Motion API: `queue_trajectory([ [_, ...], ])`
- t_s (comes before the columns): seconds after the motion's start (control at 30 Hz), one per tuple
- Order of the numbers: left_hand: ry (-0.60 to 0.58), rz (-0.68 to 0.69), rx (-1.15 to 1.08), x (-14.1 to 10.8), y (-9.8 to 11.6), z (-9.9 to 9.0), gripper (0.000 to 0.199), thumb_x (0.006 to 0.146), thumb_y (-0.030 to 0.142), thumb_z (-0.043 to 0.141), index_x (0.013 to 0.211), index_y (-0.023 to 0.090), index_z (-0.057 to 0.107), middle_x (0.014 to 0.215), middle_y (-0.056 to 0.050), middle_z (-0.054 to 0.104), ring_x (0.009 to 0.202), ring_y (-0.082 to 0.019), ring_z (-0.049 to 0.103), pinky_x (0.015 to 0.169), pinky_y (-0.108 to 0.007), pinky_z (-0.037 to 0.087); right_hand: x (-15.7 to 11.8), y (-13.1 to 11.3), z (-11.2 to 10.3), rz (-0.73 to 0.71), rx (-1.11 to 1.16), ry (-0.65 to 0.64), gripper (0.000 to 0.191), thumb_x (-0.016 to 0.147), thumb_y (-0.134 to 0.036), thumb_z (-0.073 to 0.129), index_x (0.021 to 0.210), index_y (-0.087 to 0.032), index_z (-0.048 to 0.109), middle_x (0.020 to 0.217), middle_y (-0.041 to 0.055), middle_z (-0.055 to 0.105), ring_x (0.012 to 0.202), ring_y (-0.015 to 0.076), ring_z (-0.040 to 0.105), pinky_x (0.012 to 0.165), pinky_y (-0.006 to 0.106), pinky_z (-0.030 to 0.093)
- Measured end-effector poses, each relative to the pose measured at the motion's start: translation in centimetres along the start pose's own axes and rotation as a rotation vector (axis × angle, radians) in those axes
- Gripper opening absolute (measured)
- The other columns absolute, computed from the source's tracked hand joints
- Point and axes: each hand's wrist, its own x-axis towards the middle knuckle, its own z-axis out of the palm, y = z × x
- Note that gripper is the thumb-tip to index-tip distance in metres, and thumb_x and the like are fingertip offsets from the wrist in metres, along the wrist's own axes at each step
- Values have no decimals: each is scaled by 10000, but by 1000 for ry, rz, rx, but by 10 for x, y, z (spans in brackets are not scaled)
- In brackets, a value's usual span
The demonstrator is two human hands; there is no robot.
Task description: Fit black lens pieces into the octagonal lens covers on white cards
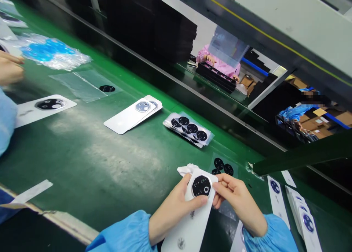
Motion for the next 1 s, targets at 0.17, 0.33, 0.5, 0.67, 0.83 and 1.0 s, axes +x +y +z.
queue_trajectory([
  [0.17, -47, -53, -55, 0, 3, 1, 444, 724, 338, 721, 1091, 178, 526, 817, 3, 622, 643, -107, 500, 564, -200, 368, -3, -2, 3, 0, 28, 15, 447, 726, -557, 664, 836, -127, 606, 559, 5, 630, 497, 121, 604, 512, 245, 504],
  [0.33, -99, -60, -175, -3, 12, 5, 423, 695, 306, 746, 1027, 151, 536, 785, -13, 639, 653, -111, 526, 577, -198, 381, -4, 2, 5, -3, 32, 25, 411, 721, -520, 688, 817, -133, 589, 564, -9, 608, 507, 112, 597, 517, 237, 503],
  [0.5, -100, -87, -168, -4, 14, 5, 464, 690, 300, 750, 1066, 162, 518, 790, -29, 666, 628, -121, 565, 556, -201, 411, -3, 14, 12, -14, 63, 132, 379, 616, -427, 787, 747, -157, 555, 545, -68, 536, 456, 74, 531, 455, 197, 452],
  [0.67, -153, -50, -132, -5, 8, 1, 519, 715, 373, 729, 1135, 181, 493, 882, -31, 657, 668, -120, 570, 589, -210, 435, 0, 22, 12, -9, 17, 188, 373, 708, -505, 670, 665, -170, 511, 427, -66, 507, 378, 65, 466, 403, 182, 377],
  [0.83, -132, -75, -70, -10, 5, 1, 529, 748, 387, 690, 1190, 207, 463, 920, -4, 620, 677, -104, 526, 591, -207, 419, 7, 22, 6, 19, -67, 180, 445, 695, -590, 633, 601, -195, 452, 393, -68, 479, 323, 65, 414, 348, 181, 290],
  [1.0, -161, -40, 11, -4, 13, -1, 408, 764, 439, 666, 1047, 182, 524, 826, 15, 580, 674, -107, 492, 597, -213, 388, 6, 20, 6, -51, -130, 115, 470, 748, -634, 553, 617, -198, 437, 412, -84, 430, 326, 55, 378, 358, 181, 260],
])
